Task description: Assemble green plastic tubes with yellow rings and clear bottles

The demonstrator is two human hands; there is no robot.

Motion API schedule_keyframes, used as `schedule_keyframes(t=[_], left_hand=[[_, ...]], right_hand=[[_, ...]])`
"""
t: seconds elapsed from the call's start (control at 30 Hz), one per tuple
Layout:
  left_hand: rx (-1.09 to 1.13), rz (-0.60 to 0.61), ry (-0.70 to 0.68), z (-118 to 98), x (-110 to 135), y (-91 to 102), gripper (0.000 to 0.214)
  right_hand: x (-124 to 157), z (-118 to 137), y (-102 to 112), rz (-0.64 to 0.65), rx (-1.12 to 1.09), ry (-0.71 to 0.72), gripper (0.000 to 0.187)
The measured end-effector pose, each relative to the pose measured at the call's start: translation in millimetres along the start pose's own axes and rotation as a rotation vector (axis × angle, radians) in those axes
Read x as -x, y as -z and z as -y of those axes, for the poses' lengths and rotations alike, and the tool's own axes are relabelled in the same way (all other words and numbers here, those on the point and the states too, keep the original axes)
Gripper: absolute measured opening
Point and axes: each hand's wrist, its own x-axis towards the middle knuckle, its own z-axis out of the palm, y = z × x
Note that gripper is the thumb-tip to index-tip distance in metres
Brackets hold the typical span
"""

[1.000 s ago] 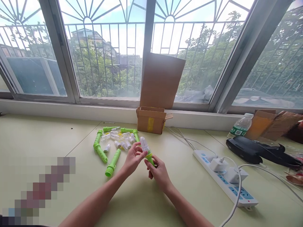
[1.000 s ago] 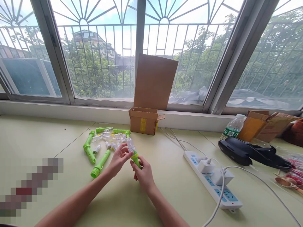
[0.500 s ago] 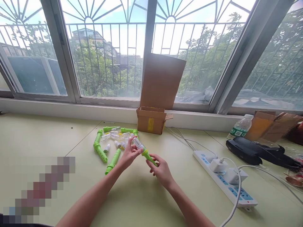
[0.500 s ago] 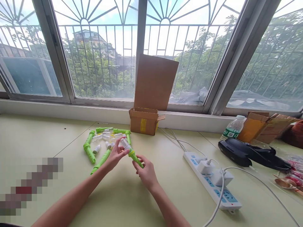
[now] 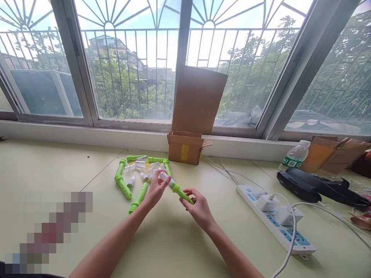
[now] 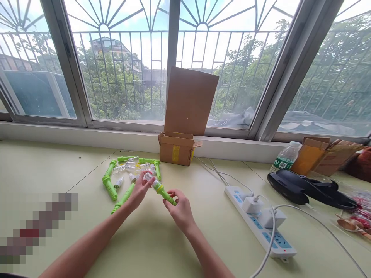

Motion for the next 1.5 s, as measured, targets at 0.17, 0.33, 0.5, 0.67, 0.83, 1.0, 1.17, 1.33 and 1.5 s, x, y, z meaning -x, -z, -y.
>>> schedule_keyframes(t=[0.17, 0.33, 0.5, 0.67, 0.83, 1.0, 1.17, 1.33, 1.5], left_hand=[[0.009, 0.004, -0.016, 0.9, -0.2, -0.4, 0.042], [0.005, 0.041, -0.011, 2.5, -0.9, 1.2, 0.038], [-0.018, 0.023, 0.005, 0.9, -0.6, 1.4, 0.039], [-0.006, 0.016, 0.005, 1.8, -0.4, 2.0, 0.039], [0.007, -0.007, 0.024, 3.8, -1.2, 2.4, 0.041], [0.025, -0.01, 0.034, 5.5, -2.1, 2.6, 0.042], [0.009, -0.01, 0.022, 8.4, -1.8, 3.3, 0.039], [-0.003, -0.033, 0.033, 8.5, -2.4, 4.2, 0.04], [-0.02, -0.051, 0.053, 12.9, -4.0, 3.9, 0.041]], right_hand=[[0.6, 1.1, -0.1, -0.001, 0.022, 0.01, 0.025], [0.6, 1.7, 0.4, -0.012, 0.036, 0.006, 0.024], [0.8, 2.2, 1.5, -0.011, 0.034, 0.007, 0.025], [0.8, 3.6, 3.1, -0.007, 0.022, 0.03, 0.025], [0.8, 4.2, 4.1, -0.004, 0.033, 0.055, 0.023], [1.1, 2.9, 4.9, -0.018, 0.028, 0.093, 0.022], [0.9, 4.1, 5.4, -0.014, 0.022, 0.082, 0.022], [1.1, 5.2, 5.1, -0.015, 0.009, 0.052, 0.024], [1.4, 5.1, 4.6, -0.028, 0.078, 0.123, 0.02]])
